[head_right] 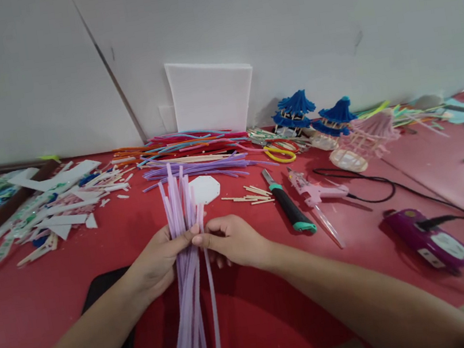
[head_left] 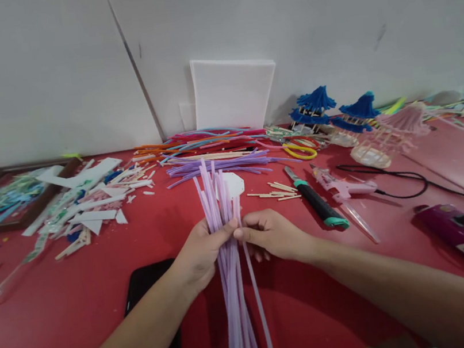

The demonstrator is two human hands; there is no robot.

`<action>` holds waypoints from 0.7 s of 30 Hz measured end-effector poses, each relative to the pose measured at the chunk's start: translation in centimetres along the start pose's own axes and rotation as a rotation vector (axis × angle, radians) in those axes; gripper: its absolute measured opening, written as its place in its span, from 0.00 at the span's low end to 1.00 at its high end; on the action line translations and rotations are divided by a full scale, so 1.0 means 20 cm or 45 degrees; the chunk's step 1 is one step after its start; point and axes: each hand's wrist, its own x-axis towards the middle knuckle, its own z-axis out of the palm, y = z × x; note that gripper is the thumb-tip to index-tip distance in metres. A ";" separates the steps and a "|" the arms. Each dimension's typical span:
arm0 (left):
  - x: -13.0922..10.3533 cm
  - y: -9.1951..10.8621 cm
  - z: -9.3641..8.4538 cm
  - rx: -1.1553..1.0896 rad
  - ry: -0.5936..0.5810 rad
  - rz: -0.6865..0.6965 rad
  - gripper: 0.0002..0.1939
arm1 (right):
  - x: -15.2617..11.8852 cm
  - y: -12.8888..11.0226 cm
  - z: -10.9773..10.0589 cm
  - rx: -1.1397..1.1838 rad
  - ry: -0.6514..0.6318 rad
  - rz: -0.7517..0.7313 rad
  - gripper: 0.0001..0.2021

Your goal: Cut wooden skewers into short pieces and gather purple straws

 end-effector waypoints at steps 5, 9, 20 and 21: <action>-0.01 0.00 0.00 0.068 0.047 0.030 0.10 | 0.00 0.01 0.00 0.129 0.107 -0.027 0.17; -0.01 0.00 0.01 0.117 -0.052 0.024 0.10 | 0.01 0.02 0.01 0.393 0.093 -0.082 0.19; -0.02 0.03 0.02 0.212 -0.099 0.101 0.08 | 0.03 0.03 0.00 0.724 0.128 -0.024 0.15; -0.02 0.03 0.02 0.207 -0.100 0.099 0.08 | 0.03 0.03 0.00 0.731 0.132 -0.022 0.14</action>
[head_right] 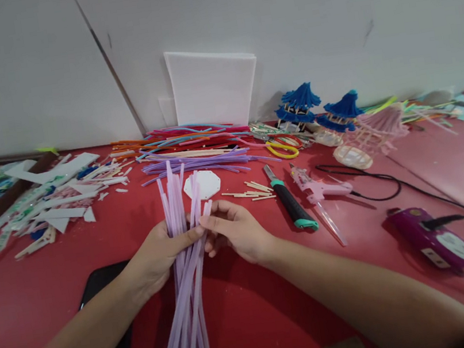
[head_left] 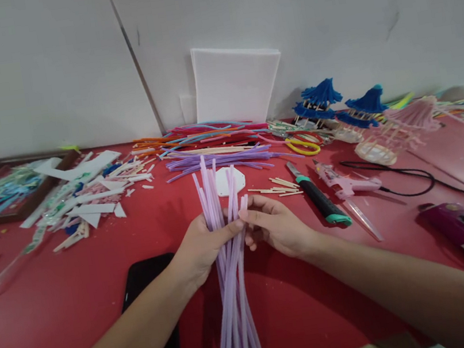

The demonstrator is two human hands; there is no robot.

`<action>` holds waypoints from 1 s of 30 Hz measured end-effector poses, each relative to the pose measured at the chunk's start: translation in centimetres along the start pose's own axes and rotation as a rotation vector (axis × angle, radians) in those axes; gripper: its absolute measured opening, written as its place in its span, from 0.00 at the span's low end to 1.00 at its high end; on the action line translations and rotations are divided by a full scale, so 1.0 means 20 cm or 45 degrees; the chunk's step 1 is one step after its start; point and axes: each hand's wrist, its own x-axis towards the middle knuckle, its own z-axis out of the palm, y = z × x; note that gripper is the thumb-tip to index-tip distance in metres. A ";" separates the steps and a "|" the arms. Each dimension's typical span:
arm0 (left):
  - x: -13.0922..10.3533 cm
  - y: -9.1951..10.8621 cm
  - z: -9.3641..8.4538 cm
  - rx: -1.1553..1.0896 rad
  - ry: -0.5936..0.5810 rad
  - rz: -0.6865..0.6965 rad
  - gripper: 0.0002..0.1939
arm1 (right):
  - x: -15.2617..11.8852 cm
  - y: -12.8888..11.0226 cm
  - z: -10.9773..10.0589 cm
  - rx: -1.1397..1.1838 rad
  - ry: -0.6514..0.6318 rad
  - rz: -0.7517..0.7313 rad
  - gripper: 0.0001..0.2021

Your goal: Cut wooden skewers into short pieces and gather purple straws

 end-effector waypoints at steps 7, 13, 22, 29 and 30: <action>0.01 -0.01 0.00 -0.070 0.160 -0.111 0.11 | 0.01 -0.01 0.01 0.178 0.155 0.022 0.13; 0.01 -0.02 0.00 -0.084 0.211 -0.100 0.08 | 0.03 -0.03 -0.02 0.368 0.112 0.098 0.12; 0.01 -0.02 -0.01 -0.013 0.274 -0.179 0.11 | 0.03 -0.04 -0.04 0.372 -0.058 0.254 0.13; 0.01 -0.03 -0.02 0.059 0.138 -0.097 0.18 | 0.01 -0.04 -0.01 0.233 -0.023 0.145 0.13; 0.01 -0.03 -0.02 0.067 0.127 -0.088 0.18 | 0.01 -0.03 -0.01 0.222 -0.005 0.149 0.13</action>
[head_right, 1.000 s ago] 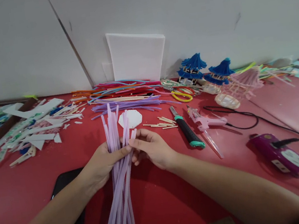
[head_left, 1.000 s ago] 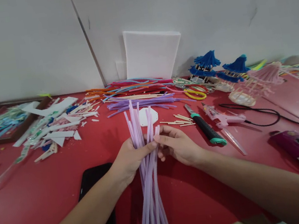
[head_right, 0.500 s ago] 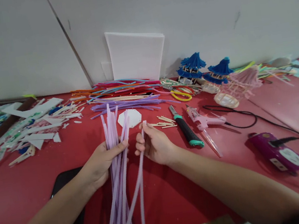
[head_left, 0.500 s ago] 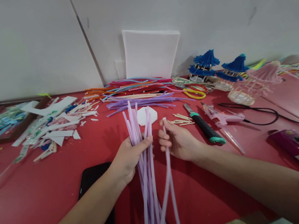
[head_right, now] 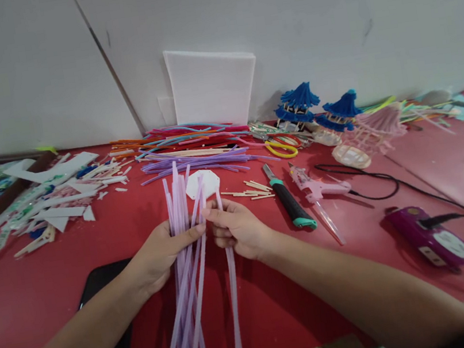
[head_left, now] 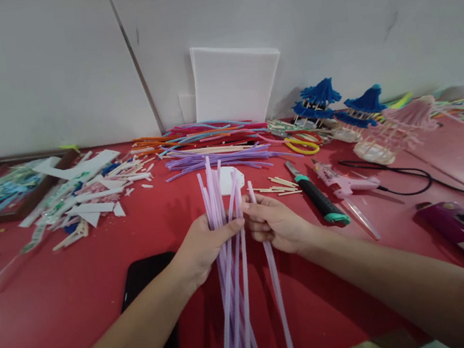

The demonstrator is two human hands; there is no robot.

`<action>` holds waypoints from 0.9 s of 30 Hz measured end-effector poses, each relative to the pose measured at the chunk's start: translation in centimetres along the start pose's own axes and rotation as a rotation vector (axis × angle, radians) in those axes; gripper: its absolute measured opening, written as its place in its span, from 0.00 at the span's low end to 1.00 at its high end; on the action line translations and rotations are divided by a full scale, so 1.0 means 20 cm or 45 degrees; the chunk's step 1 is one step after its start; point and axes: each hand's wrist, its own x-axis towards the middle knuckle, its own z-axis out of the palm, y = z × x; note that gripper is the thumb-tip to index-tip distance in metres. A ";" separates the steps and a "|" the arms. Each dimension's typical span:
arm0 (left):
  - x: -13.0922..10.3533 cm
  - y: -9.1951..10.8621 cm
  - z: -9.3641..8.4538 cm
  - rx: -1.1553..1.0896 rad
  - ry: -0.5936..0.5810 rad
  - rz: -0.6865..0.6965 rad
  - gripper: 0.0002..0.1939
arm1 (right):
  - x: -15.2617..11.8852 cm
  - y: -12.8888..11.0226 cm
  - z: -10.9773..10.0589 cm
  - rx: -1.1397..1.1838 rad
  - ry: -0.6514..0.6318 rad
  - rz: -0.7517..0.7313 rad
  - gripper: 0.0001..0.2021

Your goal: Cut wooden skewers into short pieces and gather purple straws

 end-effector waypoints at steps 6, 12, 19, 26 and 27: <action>0.00 -0.01 0.00 0.013 -0.062 0.025 0.17 | 0.00 0.01 0.00 -0.012 0.044 -0.009 0.16; 0.00 0.00 0.00 -0.005 -0.083 0.008 0.17 | 0.01 0.01 0.01 0.011 0.148 -0.055 0.16; 0.00 0.00 0.01 -0.019 -0.098 -0.014 0.17 | 0.01 0.01 0.03 0.012 0.156 -0.088 0.14; 0.00 0.02 0.02 -0.121 0.106 -0.155 0.10 | 0.02 0.00 0.02 0.201 0.270 -0.022 0.10; 0.00 0.02 0.02 -0.129 0.115 -0.163 0.10 | 0.02 0.00 0.01 0.227 0.257 -0.015 0.10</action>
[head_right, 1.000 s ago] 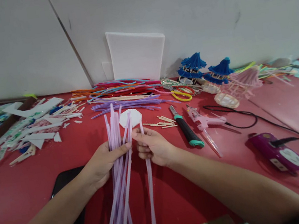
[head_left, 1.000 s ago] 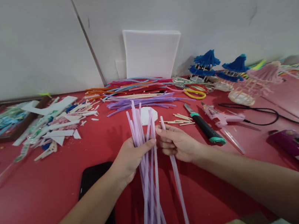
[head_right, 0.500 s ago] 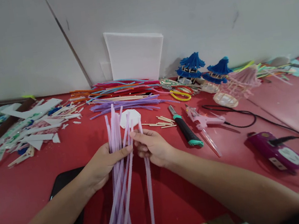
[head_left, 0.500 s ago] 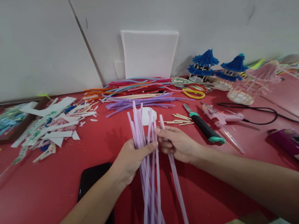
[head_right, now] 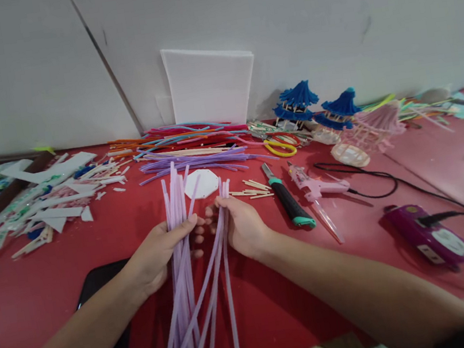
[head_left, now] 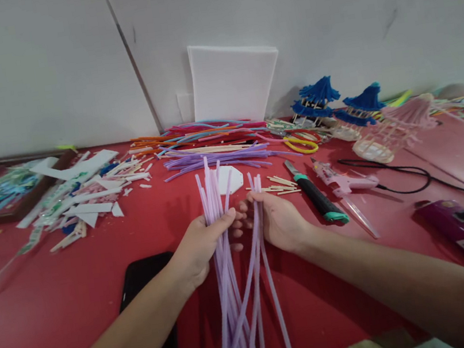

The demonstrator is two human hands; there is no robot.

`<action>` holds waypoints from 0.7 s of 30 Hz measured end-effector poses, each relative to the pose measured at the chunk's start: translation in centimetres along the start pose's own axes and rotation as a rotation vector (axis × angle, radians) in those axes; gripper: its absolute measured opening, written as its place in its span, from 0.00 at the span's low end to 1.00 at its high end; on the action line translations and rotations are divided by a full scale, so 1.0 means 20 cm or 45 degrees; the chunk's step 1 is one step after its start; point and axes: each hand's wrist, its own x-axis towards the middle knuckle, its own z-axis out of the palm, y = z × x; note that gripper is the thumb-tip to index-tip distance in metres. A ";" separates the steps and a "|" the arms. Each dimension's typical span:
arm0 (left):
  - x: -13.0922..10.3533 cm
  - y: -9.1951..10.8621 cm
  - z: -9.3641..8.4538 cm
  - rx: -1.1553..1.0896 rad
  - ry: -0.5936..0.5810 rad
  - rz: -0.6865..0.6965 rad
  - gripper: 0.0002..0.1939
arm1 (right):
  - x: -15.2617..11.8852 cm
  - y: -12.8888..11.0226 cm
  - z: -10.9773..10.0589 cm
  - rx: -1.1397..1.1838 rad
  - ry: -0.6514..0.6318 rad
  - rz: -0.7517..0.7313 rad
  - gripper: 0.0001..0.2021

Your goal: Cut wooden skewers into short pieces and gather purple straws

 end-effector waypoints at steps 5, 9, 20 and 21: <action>0.00 -0.01 0.00 -0.001 -0.136 0.009 0.12 | -0.01 0.00 0.00 0.028 -0.113 -0.090 0.12; -0.02 -0.02 0.01 0.103 -0.293 0.018 0.18 | -0.04 0.02 0.02 -0.141 -0.068 -0.058 0.18; -0.03 -0.02 0.02 0.092 -0.297 -0.043 0.12 | -0.05 0.04 0.03 -0.296 -0.026 -0.121 0.15; -0.03 -0.02 0.02 0.100 -0.302 -0.041 0.12 | -0.05 0.04 0.03 -0.283 -0.036 -0.126 0.15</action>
